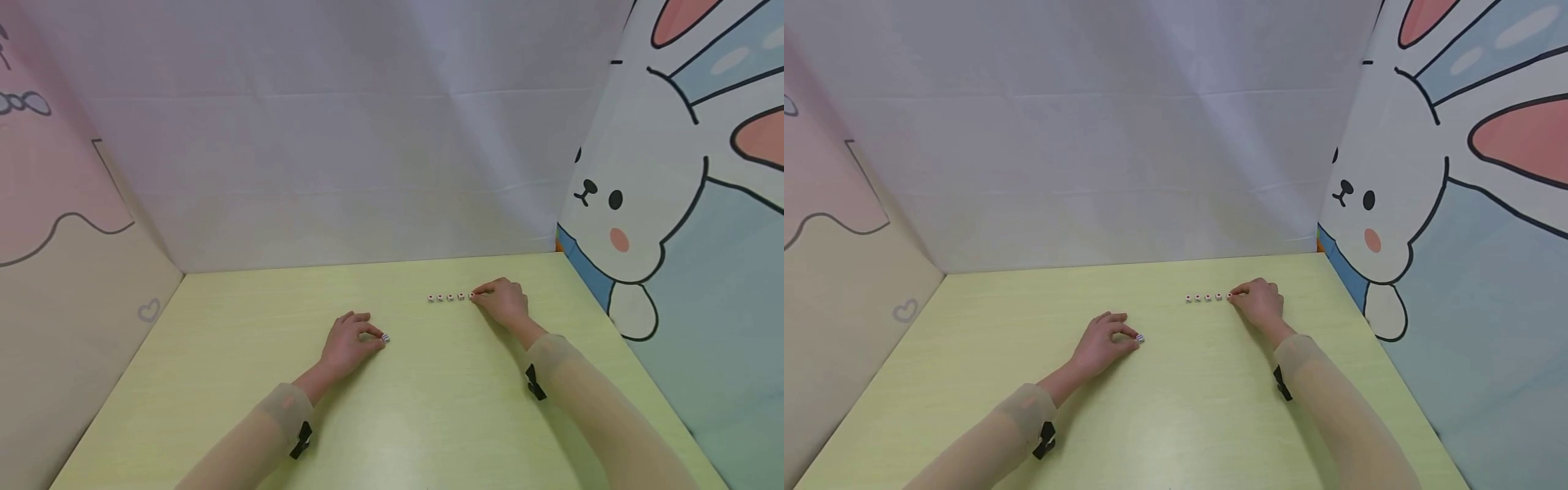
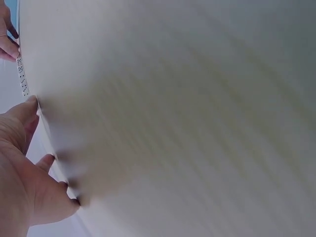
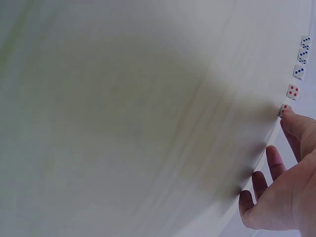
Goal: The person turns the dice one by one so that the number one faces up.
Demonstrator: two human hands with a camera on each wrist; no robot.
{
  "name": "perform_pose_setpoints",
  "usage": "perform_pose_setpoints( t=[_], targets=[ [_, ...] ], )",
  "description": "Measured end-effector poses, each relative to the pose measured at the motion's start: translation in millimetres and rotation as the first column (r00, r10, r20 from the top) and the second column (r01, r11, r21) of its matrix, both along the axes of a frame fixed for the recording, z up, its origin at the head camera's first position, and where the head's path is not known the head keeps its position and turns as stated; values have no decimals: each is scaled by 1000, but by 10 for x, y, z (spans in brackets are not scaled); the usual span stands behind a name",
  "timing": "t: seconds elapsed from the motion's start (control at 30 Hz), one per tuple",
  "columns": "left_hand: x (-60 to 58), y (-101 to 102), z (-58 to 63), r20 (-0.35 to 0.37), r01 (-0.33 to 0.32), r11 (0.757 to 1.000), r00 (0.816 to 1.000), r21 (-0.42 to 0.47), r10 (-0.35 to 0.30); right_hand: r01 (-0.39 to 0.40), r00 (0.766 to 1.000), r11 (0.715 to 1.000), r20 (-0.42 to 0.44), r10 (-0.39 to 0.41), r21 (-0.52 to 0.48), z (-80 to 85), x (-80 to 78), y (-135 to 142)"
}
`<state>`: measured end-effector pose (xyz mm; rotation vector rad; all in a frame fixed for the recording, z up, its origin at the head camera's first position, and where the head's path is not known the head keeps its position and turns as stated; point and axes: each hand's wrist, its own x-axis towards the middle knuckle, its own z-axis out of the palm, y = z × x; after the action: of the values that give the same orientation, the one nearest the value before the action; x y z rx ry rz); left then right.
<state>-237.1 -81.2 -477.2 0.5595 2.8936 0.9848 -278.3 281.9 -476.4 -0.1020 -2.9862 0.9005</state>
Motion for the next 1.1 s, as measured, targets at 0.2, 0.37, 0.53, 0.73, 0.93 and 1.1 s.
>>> perform_pose_setpoints(
  t=[0.2,0.37,0.53,0.73,0.93,1.1],
  targets=[
    [-2,-37,6,4,-28,1000,1000,3,28,3,1000,1000,-1,-3,-7,11,-1,-3],
    [13,-34,52,-28,-43,998,999,-49,41,-1,1000,1000,0,1,-12,13,-1,1],
    [13,25,138,-83,-39,981,996,-192,24,-3,1000,1000,1,3,-14,8,1,3],
    [5,108,222,-107,-38,949,994,-312,4,-3,1000,1000,-1,3,-10,5,-3,1],
    [10,153,256,-92,-42,938,996,-345,11,7,1000,1000,2,-7,-19,12,-1,-7],
    [0,167,250,-97,-48,934,995,-353,14,8,1000,1000,10,-8,-13,8,1,-7]
  ],
)
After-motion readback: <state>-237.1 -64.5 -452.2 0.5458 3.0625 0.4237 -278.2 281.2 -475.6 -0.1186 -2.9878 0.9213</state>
